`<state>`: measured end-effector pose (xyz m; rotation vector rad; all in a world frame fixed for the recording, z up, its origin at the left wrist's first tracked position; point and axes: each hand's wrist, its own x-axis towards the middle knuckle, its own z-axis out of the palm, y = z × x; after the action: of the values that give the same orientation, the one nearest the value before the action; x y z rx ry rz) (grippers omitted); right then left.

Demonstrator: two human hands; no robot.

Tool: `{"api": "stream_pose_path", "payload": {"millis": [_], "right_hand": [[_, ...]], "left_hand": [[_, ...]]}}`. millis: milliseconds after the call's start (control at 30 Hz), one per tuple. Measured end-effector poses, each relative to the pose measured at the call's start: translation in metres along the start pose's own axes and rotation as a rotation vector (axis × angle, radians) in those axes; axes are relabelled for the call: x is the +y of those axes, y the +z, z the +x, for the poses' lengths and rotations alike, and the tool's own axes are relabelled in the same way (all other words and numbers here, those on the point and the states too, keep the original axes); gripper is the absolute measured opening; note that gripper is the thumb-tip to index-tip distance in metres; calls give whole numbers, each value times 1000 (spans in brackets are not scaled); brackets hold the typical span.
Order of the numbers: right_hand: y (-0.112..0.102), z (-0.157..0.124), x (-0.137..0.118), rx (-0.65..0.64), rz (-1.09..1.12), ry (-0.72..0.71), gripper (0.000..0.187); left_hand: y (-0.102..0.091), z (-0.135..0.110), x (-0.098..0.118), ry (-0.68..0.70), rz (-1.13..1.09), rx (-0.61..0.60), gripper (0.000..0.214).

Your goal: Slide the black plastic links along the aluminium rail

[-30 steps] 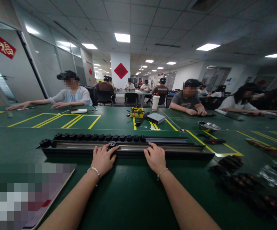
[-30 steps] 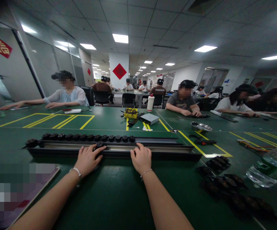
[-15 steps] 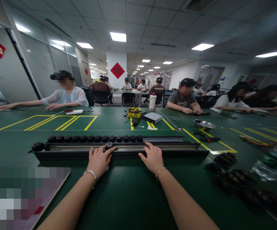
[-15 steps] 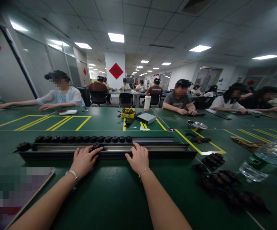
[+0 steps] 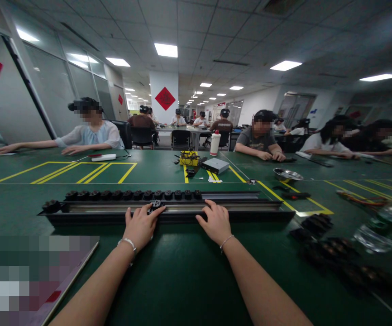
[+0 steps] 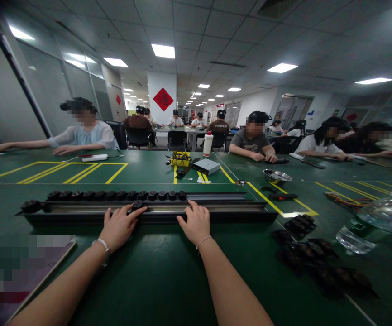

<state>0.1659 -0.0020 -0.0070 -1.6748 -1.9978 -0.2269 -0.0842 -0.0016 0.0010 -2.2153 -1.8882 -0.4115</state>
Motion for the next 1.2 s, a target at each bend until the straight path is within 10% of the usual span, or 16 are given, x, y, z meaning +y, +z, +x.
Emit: {"api": "stream_pose_path", "payload": {"millis": [1200], "right_hand": [[3,0,1,17,5,-1,26]], "left_hand": [[8,-2,-1,33,4,58,46]]}}
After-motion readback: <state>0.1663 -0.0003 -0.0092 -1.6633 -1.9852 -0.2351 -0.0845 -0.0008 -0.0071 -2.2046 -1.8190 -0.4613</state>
